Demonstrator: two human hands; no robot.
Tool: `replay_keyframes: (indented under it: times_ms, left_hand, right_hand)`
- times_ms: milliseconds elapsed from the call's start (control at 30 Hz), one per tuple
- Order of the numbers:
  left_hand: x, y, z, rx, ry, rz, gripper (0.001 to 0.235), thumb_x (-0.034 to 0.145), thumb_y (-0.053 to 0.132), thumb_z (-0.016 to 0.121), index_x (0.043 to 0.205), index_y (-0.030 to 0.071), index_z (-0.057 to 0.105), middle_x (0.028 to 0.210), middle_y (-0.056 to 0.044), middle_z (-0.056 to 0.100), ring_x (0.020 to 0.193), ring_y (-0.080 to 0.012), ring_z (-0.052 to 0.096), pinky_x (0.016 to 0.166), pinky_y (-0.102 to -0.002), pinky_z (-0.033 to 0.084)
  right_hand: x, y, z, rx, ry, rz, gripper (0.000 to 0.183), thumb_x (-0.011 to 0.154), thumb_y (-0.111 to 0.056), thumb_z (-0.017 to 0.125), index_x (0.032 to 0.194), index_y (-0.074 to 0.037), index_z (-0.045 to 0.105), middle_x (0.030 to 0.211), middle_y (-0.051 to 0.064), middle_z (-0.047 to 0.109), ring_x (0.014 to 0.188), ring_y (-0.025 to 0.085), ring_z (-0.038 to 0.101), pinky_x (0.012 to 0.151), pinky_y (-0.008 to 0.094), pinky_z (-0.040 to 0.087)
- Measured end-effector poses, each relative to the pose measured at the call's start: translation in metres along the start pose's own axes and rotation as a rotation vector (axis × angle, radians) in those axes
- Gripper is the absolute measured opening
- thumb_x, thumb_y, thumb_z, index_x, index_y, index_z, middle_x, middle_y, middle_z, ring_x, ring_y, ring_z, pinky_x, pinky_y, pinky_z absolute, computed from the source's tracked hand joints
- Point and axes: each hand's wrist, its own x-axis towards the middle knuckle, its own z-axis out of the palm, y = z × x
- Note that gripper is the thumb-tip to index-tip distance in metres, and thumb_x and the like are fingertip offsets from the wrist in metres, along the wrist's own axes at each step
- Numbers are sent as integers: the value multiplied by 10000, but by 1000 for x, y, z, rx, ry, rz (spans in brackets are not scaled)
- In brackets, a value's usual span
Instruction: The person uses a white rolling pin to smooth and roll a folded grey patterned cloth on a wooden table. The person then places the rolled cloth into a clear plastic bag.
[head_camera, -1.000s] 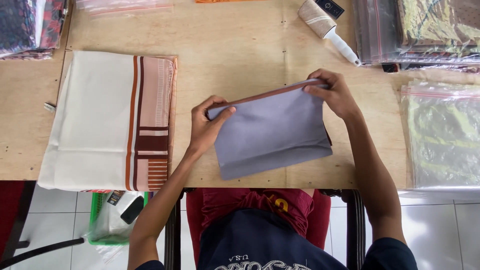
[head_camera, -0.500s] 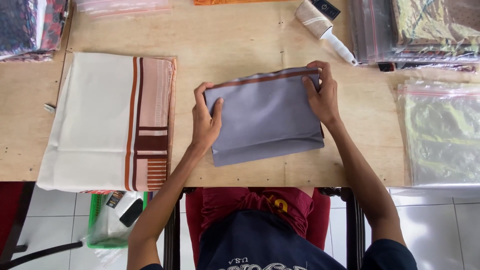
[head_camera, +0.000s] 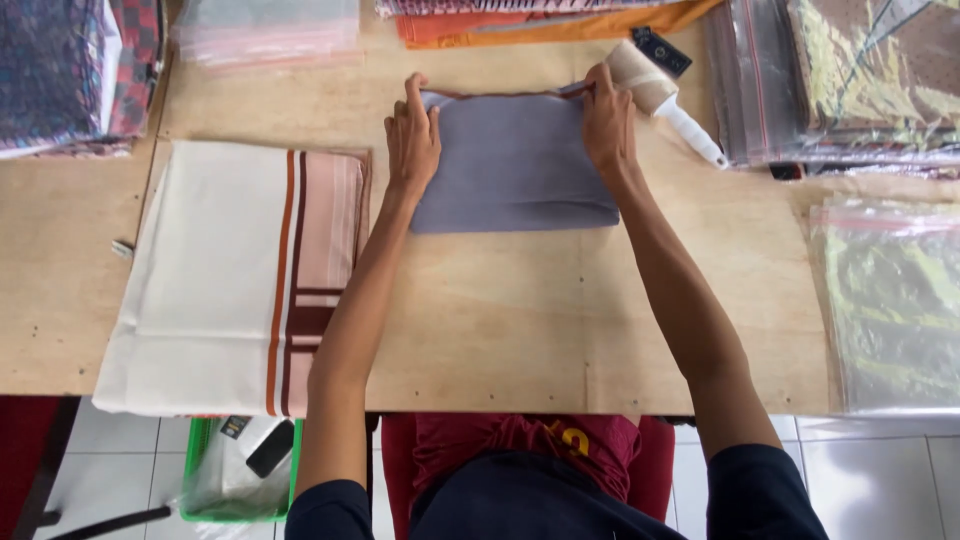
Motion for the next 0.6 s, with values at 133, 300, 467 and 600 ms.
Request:
replay_keyframes:
  times_ms: [133, 300, 467, 600]
  left_hand:
    - [14, -3, 1, 11, -7, -48, 335, 1039, 20, 517, 1303, 167, 372, 1007, -71, 640, 848, -312, 580, 729, -416, 419]
    - [24, -22, 25, 379, 66, -71, 699, 1011, 196, 717, 1541, 87, 274, 1152, -117, 605, 1014, -312, 559, 764, -430, 448]
    - [5, 57, 10, 368, -27, 43, 691, 1089, 304, 661, 1629, 130, 266, 1578, -219, 354, 1404, -414, 382, 1085, -548, 373]
    - [-16, 65, 30, 264, -148, 71, 566, 1083, 402, 545, 1567, 119, 472, 1651, -198, 290, 1497, -455, 278, 1161, -662, 229]
  right_hand:
    - [16, 6, 14, -155, -9, -2, 174, 939, 103, 511, 946, -59, 448, 752, 192, 640, 566, 407, 585, 442, 470, 390]
    - [25, -3, 26, -558, 60, 18, 599, 835, 10, 736, 1376, -148, 532, 1043, 121, 626, 828, 280, 596, 585, 399, 527]
    - [-19, -38, 49, -454, -3, -97, 586, 974, -426, 697, 1495, -243, 501, 1457, 160, 490, 1332, 390, 465, 1060, 604, 356]
    - [-36, -39, 51, -349, -121, -72, 495, 1051, -495, 542, 1480, -247, 555, 1551, 133, 447, 1447, 372, 379, 1139, 611, 257]
